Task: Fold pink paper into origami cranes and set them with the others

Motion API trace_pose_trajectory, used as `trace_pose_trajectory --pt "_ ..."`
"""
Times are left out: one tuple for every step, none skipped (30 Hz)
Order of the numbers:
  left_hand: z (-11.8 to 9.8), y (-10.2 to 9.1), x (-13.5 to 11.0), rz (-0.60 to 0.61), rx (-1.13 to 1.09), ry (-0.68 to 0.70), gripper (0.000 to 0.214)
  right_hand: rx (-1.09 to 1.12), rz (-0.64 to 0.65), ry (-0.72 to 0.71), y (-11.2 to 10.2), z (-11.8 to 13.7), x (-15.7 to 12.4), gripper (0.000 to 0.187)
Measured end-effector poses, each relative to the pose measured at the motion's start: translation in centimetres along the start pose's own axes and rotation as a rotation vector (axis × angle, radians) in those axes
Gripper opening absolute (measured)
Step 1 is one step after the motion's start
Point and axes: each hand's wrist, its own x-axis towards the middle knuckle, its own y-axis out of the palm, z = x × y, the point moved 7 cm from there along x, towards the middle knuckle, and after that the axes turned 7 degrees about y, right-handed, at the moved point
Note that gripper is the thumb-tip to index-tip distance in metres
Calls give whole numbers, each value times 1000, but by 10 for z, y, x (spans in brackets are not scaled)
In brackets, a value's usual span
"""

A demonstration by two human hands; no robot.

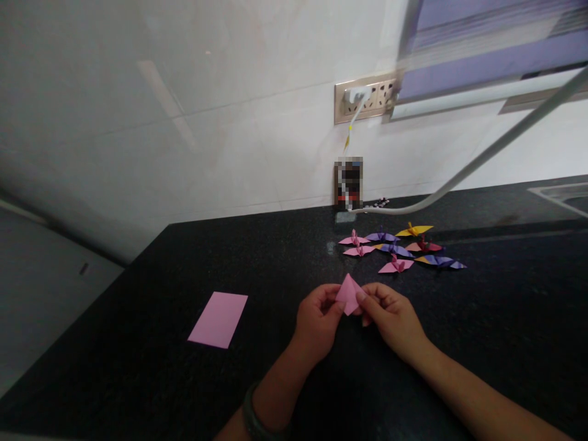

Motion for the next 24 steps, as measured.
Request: trace_pose_trajectory --pt "0 -1 0 -4 -7 -6 21 7 7 4 0 0 0 25" --pt "0 -1 1 -9 -17 -18 20 12 13 4 0 0 0 25" --pt "1 -2 1 -15 -30 -36 21 14 17 1 1 0 0 24" --pt "2 -3 1 -19 -47 -62 23 13 21 -6 1 0 0 24" --pt "5 -3 1 -21 -77 -99 24 8 25 -14 1 0 0 24" --pt "8 -2 1 -24 -125 -149 26 -2 28 -27 2 1 -1 24" --pt "12 -2 0 -28 -192 -206 26 -18 28 -42 2 1 -2 24" --pt "16 -1 -1 -34 -272 -266 26 -38 25 -60 2 2 -2 23" --pt "19 1 -2 -42 -356 -324 25 -59 21 -78 3 3 -3 23" --pt "22 2 -3 -52 -433 -371 24 -78 19 -93 3 4 -4 22" --pt "24 4 -3 -63 -494 -403 24 -92 19 -104 3 5 -4 21" --pt "24 4 -3 -71 -531 -417 23 -101 21 -111 3 6 -4 21" --pt "24 4 -3 -77 -546 -417 23 -105 25 -116 3 7 -4 20" --pt "24 4 -3 -84 -543 -404 24 -107 32 -120 3 8 -4 19" --pt "23 3 -2 -92 -527 -384 24 -108 36 -126 2 9 -4 19" --pt "22 1 -2 -96 -502 -360 25 -111 40 -135 2 11 -4 18" --pt "21 1 -2 -96 -473 -340 26 -118 41 -146 1 12 -4 18" --pt "21 0 -2 -93 -443 -324 27 -128 39 -161 0 14 -3 18" --pt "20 0 -2 -85 -417 -313 28 -143 41 -178 -1 16 -3 18" --pt "20 0 -2 -75 -395 -306 29 -158 40 -198 -2 17 -3 18" --pt "21 0 -3 -65 -377 -303 29 -169 51 -215 -2 19 -3 19" --pt "21 1 -3 -56 -362 -301 29 -177 68 -224 -1 19 -3 19" --pt "21 1 -3 -51 -350 -300 29 -182 88 -227 0 19 -3 20" --pt "21 1 -3 -47 -340 -301 30 -183 111 -224 1 19 -3 20"
